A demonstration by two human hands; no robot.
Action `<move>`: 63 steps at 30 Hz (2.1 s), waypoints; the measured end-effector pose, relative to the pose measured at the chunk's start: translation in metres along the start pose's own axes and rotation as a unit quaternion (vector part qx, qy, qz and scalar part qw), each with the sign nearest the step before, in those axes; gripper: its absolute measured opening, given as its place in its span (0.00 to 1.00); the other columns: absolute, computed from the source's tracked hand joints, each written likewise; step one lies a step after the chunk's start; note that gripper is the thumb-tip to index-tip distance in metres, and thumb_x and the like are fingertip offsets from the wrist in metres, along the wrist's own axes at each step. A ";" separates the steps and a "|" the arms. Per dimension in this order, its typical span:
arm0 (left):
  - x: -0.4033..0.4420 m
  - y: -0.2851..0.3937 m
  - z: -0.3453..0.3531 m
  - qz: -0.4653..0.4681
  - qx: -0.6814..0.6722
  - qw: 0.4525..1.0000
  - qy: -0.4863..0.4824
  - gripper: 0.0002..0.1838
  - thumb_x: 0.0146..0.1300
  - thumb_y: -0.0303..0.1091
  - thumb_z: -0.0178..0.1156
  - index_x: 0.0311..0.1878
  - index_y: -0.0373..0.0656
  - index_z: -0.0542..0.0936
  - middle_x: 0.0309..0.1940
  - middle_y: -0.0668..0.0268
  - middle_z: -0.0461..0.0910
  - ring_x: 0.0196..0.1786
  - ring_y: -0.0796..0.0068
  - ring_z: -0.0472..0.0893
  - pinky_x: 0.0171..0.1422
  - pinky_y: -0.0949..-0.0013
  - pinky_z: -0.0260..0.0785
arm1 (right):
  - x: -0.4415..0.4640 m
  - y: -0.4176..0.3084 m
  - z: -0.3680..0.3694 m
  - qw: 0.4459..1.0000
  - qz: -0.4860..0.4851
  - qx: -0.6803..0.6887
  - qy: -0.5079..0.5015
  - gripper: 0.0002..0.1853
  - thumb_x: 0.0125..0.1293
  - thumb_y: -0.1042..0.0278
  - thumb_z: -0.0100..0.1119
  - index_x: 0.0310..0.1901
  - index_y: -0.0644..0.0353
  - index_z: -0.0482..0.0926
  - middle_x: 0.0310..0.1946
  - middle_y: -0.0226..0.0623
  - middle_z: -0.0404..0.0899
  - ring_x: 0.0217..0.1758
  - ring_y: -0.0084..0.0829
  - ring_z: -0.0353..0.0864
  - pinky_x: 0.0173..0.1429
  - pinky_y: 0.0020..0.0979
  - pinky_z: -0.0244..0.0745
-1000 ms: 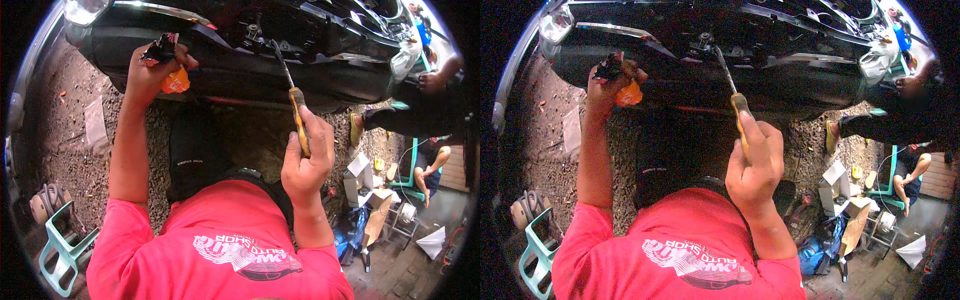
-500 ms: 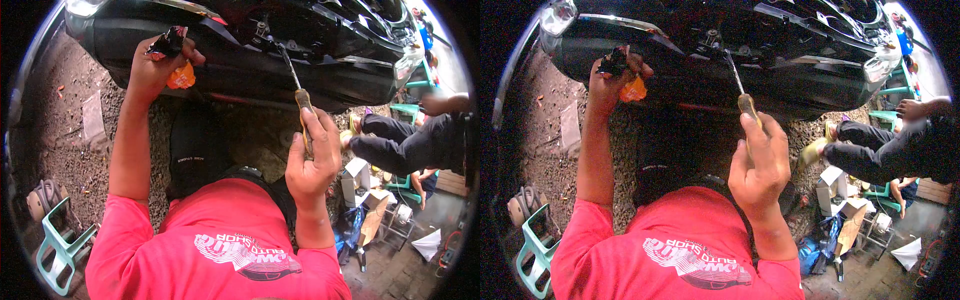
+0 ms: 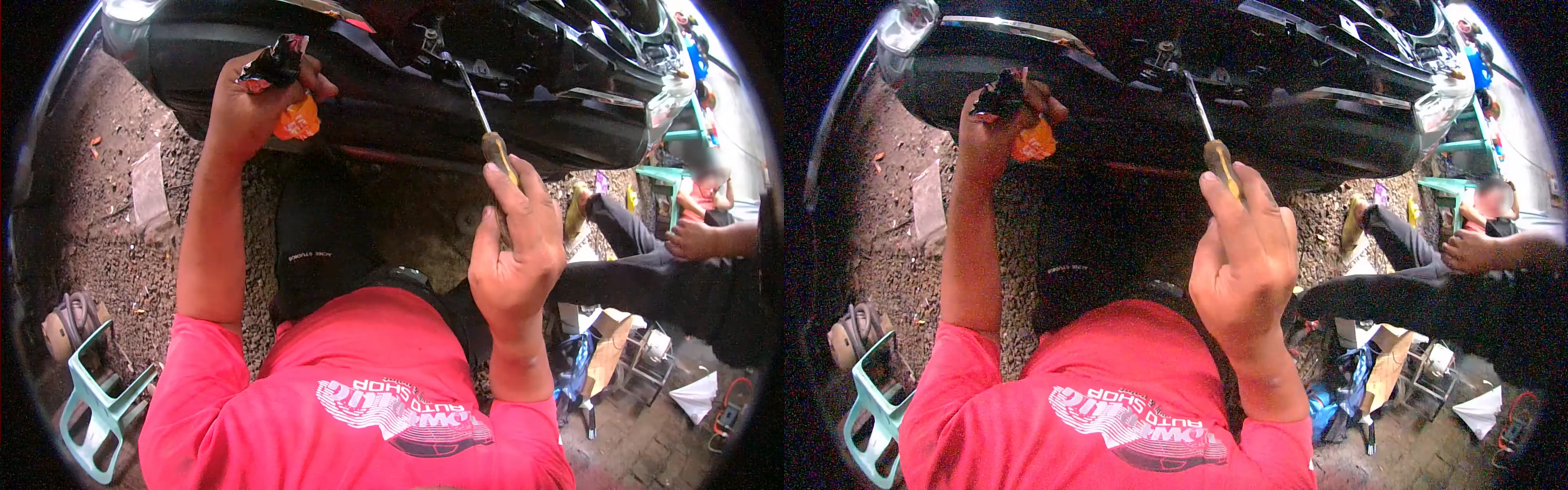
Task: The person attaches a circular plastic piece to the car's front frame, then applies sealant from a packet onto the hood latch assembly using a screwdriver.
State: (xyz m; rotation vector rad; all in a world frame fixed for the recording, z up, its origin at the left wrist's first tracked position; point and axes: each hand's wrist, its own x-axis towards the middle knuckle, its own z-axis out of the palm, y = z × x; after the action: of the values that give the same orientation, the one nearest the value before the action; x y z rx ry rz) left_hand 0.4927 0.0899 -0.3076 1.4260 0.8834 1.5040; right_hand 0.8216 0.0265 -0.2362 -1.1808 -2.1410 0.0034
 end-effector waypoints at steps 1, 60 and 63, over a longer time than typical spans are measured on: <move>0.000 -0.001 0.000 -0.003 -0.003 1.000 0.006 0.04 0.67 0.16 0.61 0.42 0.33 0.83 0.40 0.54 0.88 0.46 0.62 0.90 0.54 0.62 0.83 | 0.001 0.000 0.001 1.000 0.003 0.003 -0.001 0.24 0.57 0.85 0.62 0.56 0.60 0.86 0.56 0.54 0.84 0.50 0.51 0.84 0.54 0.44 0.78; -0.001 0.009 0.002 -0.065 0.030 0.997 0.038 0.07 0.61 0.13 0.61 0.40 0.31 0.83 0.41 0.55 0.86 0.47 0.58 0.90 0.55 0.59 0.84 | -0.020 0.013 0.012 0.999 0.018 -0.016 0.037 0.26 0.59 0.86 0.62 0.60 0.60 0.85 0.60 0.53 0.83 0.54 0.48 0.85 0.57 0.41 0.73; -0.001 0.003 0.001 -0.041 0.000 0.999 0.028 0.07 0.62 0.14 0.61 0.41 0.32 0.84 0.40 0.55 0.87 0.46 0.60 0.90 0.55 0.60 0.83 | -0.015 0.010 0.006 0.999 0.039 -0.025 0.026 0.27 0.60 0.87 0.61 0.62 0.60 0.83 0.62 0.51 0.83 0.59 0.49 0.84 0.66 0.42 0.73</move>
State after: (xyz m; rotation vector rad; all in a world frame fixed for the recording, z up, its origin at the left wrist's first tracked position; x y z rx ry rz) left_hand 0.4930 0.0876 -0.3051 1.3386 0.9644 1.4883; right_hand 0.8304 0.0233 -0.2524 -1.2795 -2.0600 -0.0468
